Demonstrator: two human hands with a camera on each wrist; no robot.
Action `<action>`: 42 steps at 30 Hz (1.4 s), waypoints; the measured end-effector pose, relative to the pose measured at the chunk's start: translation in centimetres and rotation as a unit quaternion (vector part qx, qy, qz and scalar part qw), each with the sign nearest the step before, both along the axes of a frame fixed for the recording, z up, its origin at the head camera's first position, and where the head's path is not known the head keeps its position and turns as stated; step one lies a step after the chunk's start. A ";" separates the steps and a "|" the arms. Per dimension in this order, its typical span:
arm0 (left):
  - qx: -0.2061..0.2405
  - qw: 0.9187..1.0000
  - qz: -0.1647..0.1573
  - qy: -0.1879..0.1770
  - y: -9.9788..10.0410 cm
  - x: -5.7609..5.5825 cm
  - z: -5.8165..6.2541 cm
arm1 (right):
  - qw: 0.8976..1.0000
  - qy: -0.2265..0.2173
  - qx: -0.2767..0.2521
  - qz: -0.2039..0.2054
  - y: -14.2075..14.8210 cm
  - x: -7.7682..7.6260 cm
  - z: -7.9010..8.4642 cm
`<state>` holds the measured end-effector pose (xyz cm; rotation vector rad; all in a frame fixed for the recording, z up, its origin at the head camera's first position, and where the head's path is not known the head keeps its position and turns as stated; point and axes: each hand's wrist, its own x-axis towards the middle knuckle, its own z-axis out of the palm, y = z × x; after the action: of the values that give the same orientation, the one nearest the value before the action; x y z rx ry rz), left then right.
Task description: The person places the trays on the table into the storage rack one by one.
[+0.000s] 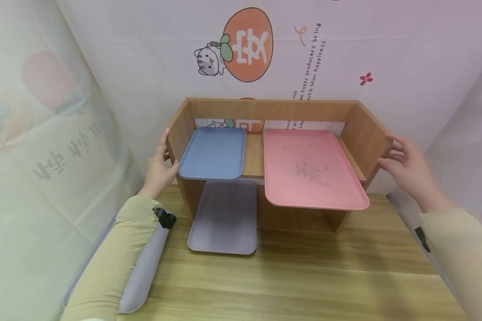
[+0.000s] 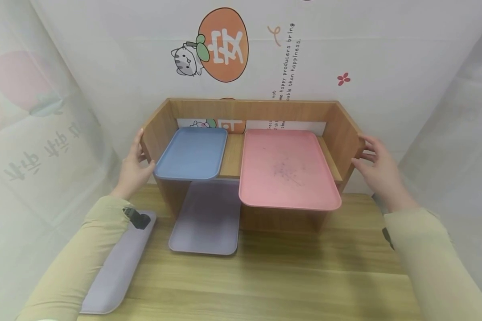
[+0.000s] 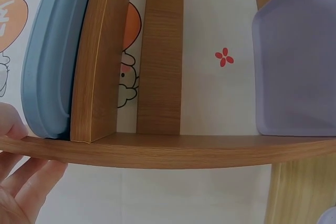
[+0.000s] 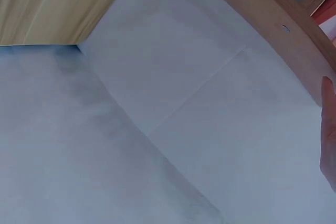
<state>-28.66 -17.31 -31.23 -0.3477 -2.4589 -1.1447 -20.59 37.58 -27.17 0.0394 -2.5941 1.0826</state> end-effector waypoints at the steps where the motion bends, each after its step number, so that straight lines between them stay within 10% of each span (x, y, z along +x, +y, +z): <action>1: 0.000 1.000 0.000 -0.001 0.0 0.0 0.0 | 1.000 -0.004 0.002 -0.005 -0.1 -0.1 0.1; 16: 0.016 1.000 -0.022 -0.001 -2.0 0.0 -0.5 | 0.997 0.033 -0.065 -0.011 -0.4 -0.9 -0.3; 22: -0.005 1.000 -0.005 0.014 -5.3 1.7 -2.2 | 0.998 0.018 -0.048 -0.027 -0.7 -0.8 -0.3; 29: -0.126 0.991 0.015 -0.044 -11.6 5.7 -7.4 | 0.998 0.017 -0.042 -0.040 -1.0 -0.9 -0.4; 42: -0.300 0.928 0.097 -0.198 -19.2 10.9 -18.3 | 0.997 0.034 -0.034 -0.055 -1.1 -0.7 -0.4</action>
<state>-17.77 -36.52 -49.55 -0.0305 -3.0864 -0.3785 -21.26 36.45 -27.59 -0.0806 -2.4649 1.1098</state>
